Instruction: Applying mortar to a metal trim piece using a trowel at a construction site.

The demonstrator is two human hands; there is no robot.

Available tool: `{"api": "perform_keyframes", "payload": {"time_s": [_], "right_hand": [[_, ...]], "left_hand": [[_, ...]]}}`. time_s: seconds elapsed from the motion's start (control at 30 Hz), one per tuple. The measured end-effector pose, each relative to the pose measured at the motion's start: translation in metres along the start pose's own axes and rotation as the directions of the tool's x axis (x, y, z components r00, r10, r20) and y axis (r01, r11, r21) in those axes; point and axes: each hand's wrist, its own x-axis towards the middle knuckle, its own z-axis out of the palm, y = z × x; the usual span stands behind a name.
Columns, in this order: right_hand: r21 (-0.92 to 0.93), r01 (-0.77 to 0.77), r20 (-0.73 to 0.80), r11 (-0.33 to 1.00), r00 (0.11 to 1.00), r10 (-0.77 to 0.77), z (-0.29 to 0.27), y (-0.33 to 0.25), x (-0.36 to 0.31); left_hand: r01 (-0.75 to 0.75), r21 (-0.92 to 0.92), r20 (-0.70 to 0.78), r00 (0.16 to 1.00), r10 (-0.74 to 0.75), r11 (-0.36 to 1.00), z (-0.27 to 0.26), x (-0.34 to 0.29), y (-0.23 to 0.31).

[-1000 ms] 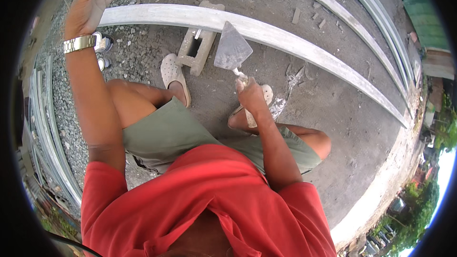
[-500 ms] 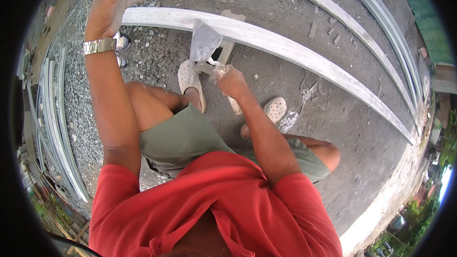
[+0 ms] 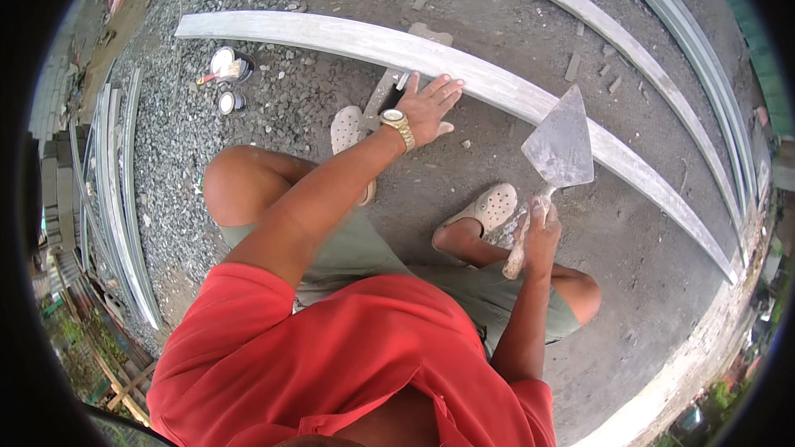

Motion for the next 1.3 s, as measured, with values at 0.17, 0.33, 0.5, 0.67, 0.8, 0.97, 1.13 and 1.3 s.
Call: {"api": "perform_keyframes", "payload": {"time_s": [0.17, 0.33, 0.5, 0.67, 0.8, 0.97, 1.13, 1.3], "right_hand": [[0.003, -0.003, 0.005, 1.0, 1.0, 0.003, -0.012, 0.016, 0.004], [0.073, 0.012, -0.024, 0.997, 1.0, -0.01, 0.0, 0.02, 0.012], [0.04, -0.019, -0.012, 0.999, 1.0, 0.02, -0.016, 0.014, 0.008], [-0.304, 0.274, -0.178, 0.912, 0.925, -0.337, -0.002, 0.018, 0.018], [-0.363, 0.26, -0.071, 0.895, 0.95, -0.305, 0.024, 0.01, 0.032], [-0.379, 0.462, 0.143, 0.802, 0.885, -0.442, 0.044, 0.014, 0.021], [-0.409, 0.533, 0.27, 0.741, 0.846, -0.46, 0.055, 0.061, 0.047], [-0.4, 0.441, 0.242, 0.803, 0.896, -0.372, 0.078, 0.054, 0.045]], "left_hand": [[0.06, 0.071, 0.154, 0.985, -0.071, 0.996, -0.033, -0.022, -0.104], [0.199, 0.116, 0.144, 0.966, -0.215, 0.973, -0.055, 0.016, -0.154], [0.255, 0.064, 0.521, 0.816, -0.25, 0.965, -0.078, 0.037, -0.186], [0.184, 0.24, 0.092, 0.973, -0.211, 0.953, -0.04, -0.002, -0.17], [0.231, 0.253, -0.344, 0.929, -0.135, 0.94, 0.0, -0.044, -0.164], [0.237, 0.245, -0.428, 0.896, -0.114, 0.94, 0.004, -0.05, -0.161], [0.254, 0.183, -0.339, 0.923, -0.182, 0.95, -0.011, -0.024, -0.163], [0.299, 0.185, -0.141, 0.951, -0.276, 0.936, -0.029, -0.017, -0.164]]}}
